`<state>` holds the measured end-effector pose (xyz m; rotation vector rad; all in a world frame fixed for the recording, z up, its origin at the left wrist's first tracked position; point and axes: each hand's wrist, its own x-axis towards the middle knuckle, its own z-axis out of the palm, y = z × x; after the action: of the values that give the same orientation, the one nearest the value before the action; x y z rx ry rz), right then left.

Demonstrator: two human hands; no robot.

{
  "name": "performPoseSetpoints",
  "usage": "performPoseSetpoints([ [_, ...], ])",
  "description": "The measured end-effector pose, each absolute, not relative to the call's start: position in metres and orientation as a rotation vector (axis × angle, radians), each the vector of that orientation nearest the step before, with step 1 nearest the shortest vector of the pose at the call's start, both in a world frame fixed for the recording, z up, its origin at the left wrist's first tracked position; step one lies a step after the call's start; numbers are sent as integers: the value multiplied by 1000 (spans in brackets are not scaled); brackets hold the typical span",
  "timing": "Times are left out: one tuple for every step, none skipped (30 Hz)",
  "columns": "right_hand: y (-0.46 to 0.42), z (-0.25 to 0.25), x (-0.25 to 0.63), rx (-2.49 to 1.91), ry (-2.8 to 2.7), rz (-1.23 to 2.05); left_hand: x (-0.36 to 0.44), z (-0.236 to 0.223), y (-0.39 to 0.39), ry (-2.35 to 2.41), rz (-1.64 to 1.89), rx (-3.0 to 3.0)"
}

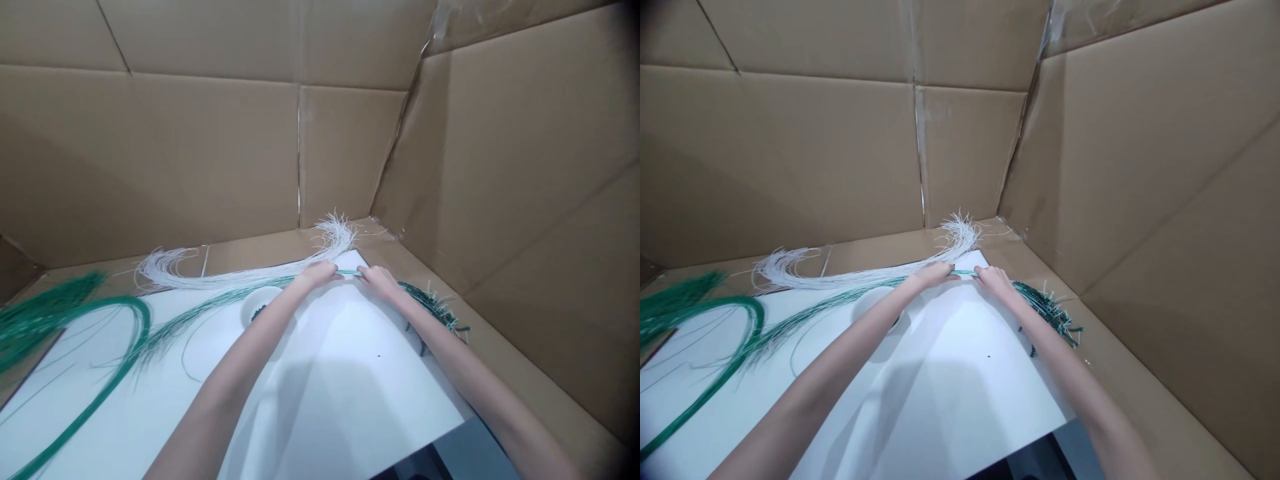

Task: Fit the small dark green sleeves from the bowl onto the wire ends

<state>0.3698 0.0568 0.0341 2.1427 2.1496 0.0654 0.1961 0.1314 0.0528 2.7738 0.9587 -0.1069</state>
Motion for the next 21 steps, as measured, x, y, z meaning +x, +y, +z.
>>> performPoseSetpoints([
  [58,36,373,2158,2122,74,187,57,137,986,-127,2750],
  [58,39,375,2168,2102,81,176,61,143,1020,-149,2724],
  [59,40,378,2173,2090,84,164,66,150,1057,-177,2690],
  [59,42,379,2172,2085,83,152,70,156,1095,-205,2656],
  [59,42,380,2167,2084,80,139,75,162,1130,-224,2624],
  [59,42,381,2160,2085,76,125,80,166,1179,-238,2592],
  [60,42,380,2152,2087,72,112,85,171,1214,-253,2563],
  [60,41,380,2145,2089,68,98,90,174,1239,-261,2537],
  [61,40,378,2137,2091,65,85,94,176,1258,-264,2515],
  [61,39,377,2128,2094,63,71,98,178,1282,-263,2494],
  [62,38,376,2119,2098,62,59,101,179,1302,-256,2477],
  [62,37,374,2109,2102,62,47,104,180,1323,-245,2460],
  [63,37,373,2097,2107,63,35,106,181,1340,-229,2440],
  [64,37,372,2085,2113,65,23,107,181,1342,-204,2415],
  [64,37,371,2071,2119,65,12,108,181,1332,-177,2376],
  [65,37,370,2056,2124,64,1,109,180,1312,-162,2336],
  [66,38,369,2041,2129,63,-10,109,178,1298,-156,2302],
  [66,38,368,2026,2132,62,-21,110,176,1288,-161,2264],
  [67,38,367,2011,2136,62,-32,110,172,1279,-163,2207],
  [68,37,367,1997,2139,62,-41,109,169,1271,-161,2142],
  [69,37,366,1983,2141,62,-51,108,165,1271,-150,2066],
])
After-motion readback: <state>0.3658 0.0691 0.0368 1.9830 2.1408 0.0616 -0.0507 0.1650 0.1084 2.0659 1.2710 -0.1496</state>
